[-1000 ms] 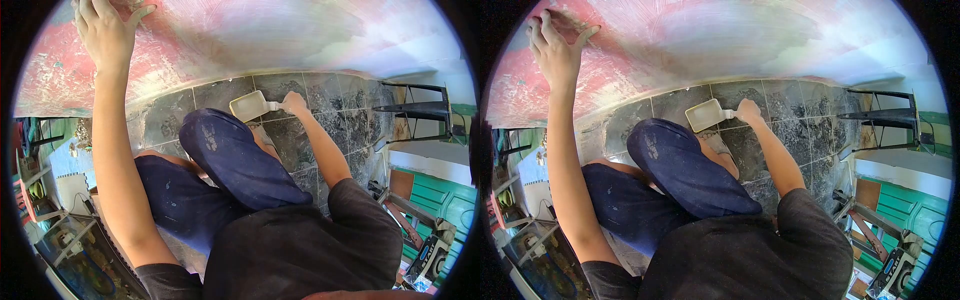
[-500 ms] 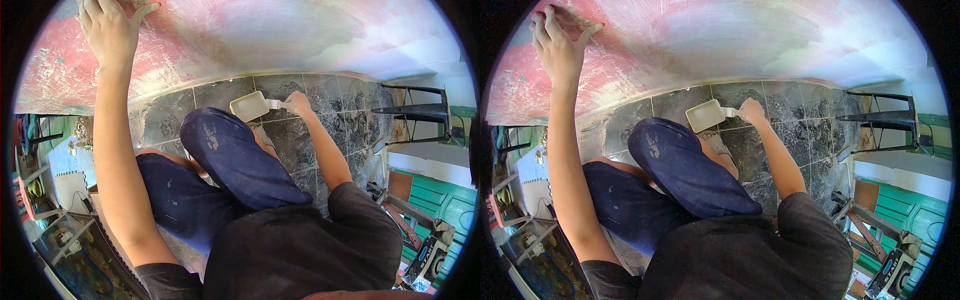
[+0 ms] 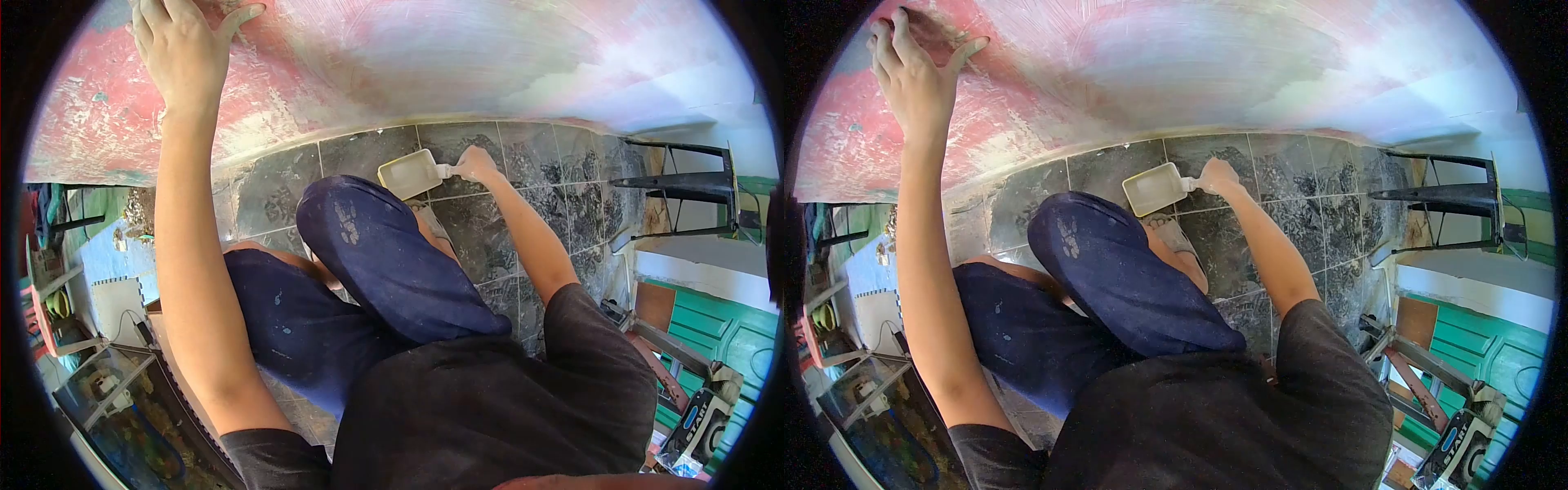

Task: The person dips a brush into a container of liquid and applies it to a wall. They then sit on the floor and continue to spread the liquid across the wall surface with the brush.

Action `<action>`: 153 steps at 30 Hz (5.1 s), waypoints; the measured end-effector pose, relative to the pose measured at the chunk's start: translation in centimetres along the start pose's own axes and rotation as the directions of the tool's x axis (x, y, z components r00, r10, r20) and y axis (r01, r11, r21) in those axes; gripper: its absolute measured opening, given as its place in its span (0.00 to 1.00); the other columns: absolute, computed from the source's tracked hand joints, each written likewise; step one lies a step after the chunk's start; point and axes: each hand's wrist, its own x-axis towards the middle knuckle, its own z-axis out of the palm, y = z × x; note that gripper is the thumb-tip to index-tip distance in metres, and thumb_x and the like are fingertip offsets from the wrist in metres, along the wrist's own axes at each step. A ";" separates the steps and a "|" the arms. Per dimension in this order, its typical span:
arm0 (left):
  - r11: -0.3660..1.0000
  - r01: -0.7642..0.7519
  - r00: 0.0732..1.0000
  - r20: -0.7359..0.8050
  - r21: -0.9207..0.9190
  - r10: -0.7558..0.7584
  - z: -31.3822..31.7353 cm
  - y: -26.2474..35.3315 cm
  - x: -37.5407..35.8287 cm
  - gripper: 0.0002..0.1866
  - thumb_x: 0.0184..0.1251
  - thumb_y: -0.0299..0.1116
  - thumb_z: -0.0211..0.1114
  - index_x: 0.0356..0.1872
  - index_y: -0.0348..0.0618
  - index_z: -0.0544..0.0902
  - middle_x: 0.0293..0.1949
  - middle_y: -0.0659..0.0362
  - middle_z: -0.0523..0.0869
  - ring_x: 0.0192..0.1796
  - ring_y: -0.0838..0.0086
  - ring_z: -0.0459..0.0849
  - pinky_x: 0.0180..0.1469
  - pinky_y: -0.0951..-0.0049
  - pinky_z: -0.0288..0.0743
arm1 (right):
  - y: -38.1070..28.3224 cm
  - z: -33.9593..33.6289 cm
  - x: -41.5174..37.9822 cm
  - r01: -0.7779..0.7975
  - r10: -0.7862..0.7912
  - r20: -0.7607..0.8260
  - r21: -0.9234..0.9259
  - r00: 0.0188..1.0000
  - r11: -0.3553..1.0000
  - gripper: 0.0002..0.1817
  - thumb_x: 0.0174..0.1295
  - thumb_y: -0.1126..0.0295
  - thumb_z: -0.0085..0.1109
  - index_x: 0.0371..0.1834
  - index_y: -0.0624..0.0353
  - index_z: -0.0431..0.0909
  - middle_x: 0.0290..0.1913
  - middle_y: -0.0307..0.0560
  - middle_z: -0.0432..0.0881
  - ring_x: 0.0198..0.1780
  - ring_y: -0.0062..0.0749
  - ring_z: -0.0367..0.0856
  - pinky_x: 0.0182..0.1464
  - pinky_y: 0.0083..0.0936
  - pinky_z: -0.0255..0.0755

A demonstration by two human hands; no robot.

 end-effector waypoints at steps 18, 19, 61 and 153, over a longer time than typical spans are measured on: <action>1.000 0.002 0.999 -0.034 0.005 -0.002 0.3 0.3 0.0 0.69 0.30 0.26 0.86 0.82 0.41 0.54 0.83 0.42 0.51 0.82 0.44 0.53 0.81 0.51 0.56 | 3.0 -2.0 -4.5 0.085 -0.063 -0.099 0.241 0.993 0.967 0.18 0.56 0.50 0.75 0.36 0.54 0.94 0.26 0.47 0.90 0.30 0.33 0.89 0.42 0.31 0.82; 1.000 0.021 0.999 -0.025 -0.012 -0.022 0.3 0.4 -0.1 0.69 0.30 0.26 0.86 0.82 0.41 0.54 0.83 0.43 0.51 0.82 0.44 0.53 0.81 0.51 0.56 | 2.8 -1.7 -4.6 0.084 -0.062 -0.100 0.241 0.993 0.967 0.18 0.56 0.50 0.75 0.36 0.54 0.94 0.26 0.47 0.90 0.30 0.33 0.89 0.42 0.31 0.82; 1.000 -0.005 0.999 0.050 0.007 0.005 -1.6 1.6 0.9 0.63 0.47 0.57 0.82 0.80 0.38 0.57 0.79 0.37 0.57 0.81 0.40 0.55 0.80 0.46 0.57 | -1.5 -12.7 -18.1 0.236 -0.249 -0.303 0.935 0.920 -0.264 0.16 0.78 0.61 0.58 0.47 0.67 0.79 0.30 0.40 0.78 0.20 0.13 0.64 0.21 0.13 0.56; 0.997 0.038 0.996 0.083 0.067 -0.043 -1.9 2.0 0.9 0.66 0.41 0.57 0.83 0.81 0.37 0.56 0.80 0.38 0.57 0.80 0.42 0.57 0.80 0.47 0.59 | -21.8 -25.1 -23.0 0.568 -0.068 -0.886 0.233 0.458 0.789 0.12 0.66 0.78 0.49 0.34 0.73 0.84 0.31 0.69 0.85 0.37 0.63 0.88 0.41 0.51 0.82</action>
